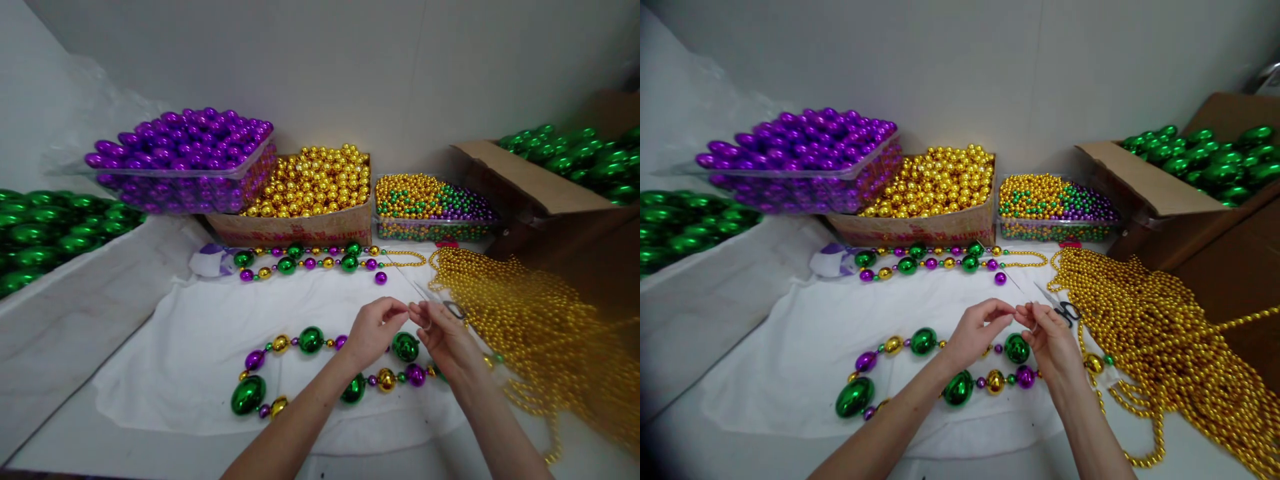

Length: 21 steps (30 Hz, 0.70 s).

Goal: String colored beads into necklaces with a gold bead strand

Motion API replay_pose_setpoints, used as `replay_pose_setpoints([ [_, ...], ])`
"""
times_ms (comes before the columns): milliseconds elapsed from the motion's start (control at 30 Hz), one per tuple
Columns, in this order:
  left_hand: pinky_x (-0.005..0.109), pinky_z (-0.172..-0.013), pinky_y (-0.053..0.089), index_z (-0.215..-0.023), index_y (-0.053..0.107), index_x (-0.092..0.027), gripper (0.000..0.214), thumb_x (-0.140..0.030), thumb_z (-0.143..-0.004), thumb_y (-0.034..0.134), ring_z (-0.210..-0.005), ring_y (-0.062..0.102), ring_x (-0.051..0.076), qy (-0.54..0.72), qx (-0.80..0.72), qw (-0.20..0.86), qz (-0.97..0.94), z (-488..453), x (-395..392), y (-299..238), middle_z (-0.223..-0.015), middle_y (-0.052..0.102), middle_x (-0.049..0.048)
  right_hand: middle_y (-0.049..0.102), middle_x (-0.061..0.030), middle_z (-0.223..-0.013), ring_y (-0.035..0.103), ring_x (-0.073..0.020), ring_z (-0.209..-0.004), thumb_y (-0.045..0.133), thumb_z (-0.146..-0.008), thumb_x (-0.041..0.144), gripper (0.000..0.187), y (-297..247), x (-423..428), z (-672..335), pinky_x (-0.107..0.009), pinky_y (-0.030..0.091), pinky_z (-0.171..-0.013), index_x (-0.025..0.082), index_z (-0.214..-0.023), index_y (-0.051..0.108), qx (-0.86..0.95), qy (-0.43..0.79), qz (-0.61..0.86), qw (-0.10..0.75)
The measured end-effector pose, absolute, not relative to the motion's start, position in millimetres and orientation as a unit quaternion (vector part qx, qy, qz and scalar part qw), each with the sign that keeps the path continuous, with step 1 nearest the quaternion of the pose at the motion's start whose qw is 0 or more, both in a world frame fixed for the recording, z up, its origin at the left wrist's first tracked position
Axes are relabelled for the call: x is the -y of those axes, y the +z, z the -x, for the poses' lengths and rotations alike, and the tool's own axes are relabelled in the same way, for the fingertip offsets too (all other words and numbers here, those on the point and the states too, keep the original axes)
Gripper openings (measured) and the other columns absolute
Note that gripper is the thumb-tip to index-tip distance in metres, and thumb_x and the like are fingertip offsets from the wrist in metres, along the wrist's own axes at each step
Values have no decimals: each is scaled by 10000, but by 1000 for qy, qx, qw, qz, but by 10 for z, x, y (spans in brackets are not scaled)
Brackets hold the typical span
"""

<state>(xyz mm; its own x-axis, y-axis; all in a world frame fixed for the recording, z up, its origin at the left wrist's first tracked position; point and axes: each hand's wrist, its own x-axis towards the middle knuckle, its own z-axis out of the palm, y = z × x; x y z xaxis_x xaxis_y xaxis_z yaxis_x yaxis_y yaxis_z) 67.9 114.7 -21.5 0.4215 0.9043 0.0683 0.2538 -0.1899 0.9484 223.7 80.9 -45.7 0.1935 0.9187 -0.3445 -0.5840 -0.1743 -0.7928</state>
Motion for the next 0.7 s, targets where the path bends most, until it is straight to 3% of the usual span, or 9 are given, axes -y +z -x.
replay_pose_setpoints([
  [167, 258, -729, 475, -867, 667, -156, 171, -283, -827, 560, -774, 609, 156, 365, -426, 528, -638, -782, -1205, -300, -820, 683, 32, 717, -59, -1058, 657, -202, -863, 781, -666, 367, 214, -470, -810, -2311, -246, 496, -556, 219, -806, 712, 158, 607, 480, 613],
  [467, 235, -636, 444, -844, 652, -135, 141, -237, -749, 628, -679, 557, 124, 376, -409, 622, -552, -956, -1204, -442, -734, 627, 16, 730, -26, -925, 607, -161, -810, 830, -579, 352, 228, -489, -773, -2343, -225, 426, -572, 224, -739, 728, 150, 581, 500, 625],
  [700, 251, -697, 449, -901, 682, -165, 166, -237, -766, 618, -753, 578, 146, 391, -433, 541, -606, -1010, -1059, -494, -856, 659, 31, 717, -54, -1001, 604, -196, -878, 822, -592, 370, 269, -470, -789, -2228, -260, 429, -633, 227, -810, 756, 168, 572, 501, 628],
])
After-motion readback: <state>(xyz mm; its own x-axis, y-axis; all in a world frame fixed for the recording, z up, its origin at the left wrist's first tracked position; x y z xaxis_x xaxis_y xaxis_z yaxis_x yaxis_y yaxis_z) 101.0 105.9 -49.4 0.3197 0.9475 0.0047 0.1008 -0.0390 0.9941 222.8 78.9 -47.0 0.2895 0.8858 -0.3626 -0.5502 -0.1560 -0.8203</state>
